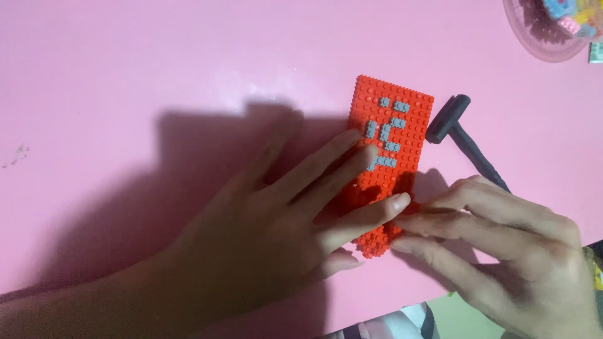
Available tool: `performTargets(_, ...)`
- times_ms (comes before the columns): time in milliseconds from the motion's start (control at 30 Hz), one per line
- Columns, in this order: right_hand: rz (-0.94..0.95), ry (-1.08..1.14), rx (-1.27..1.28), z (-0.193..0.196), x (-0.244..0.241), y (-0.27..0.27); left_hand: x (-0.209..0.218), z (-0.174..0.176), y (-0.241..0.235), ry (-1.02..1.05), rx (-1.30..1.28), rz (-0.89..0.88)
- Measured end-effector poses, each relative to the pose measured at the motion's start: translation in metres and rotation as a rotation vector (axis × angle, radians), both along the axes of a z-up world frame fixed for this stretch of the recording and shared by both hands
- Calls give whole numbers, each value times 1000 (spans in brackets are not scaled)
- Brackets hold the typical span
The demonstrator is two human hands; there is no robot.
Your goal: The person assembles a red Lego brick structure on a pink table, picking up small red bricks from a container and placing them onto a base plate. They use a black plastic hammer to tap the bricks into place and occasionally adjust the structure's position.
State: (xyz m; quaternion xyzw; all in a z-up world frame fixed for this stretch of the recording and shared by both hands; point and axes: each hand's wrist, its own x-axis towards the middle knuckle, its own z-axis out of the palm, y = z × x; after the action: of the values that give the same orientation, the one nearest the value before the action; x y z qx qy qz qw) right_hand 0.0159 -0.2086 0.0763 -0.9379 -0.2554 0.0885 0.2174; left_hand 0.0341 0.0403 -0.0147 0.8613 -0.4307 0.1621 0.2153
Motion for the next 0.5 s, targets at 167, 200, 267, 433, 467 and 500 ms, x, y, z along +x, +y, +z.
performTargets(167, -182, -34, 247, -29, -18, -11, 3, 3, 1, 8, 12, -17)
performTargets(200, -184, -31, 248, -33, -18, -10, 4, 3, 0, 11, 13, -18)
performTargets(267, -201, -49, 381, -39, -22, -7, 4, 2, 0, 16, -39, -23)
performTargets(433, -174, -40, 389, -38, -18, -7, 5, 4, -2, 44, -49, -32)
performTargets(467, -173, -31, 378, -37, -17, -6, 5, 5, -1, 33, -37, -29)
performTargets(500, -171, -28, 378, -35, -18, -7, 5, 4, -1, 36, -37, -26)
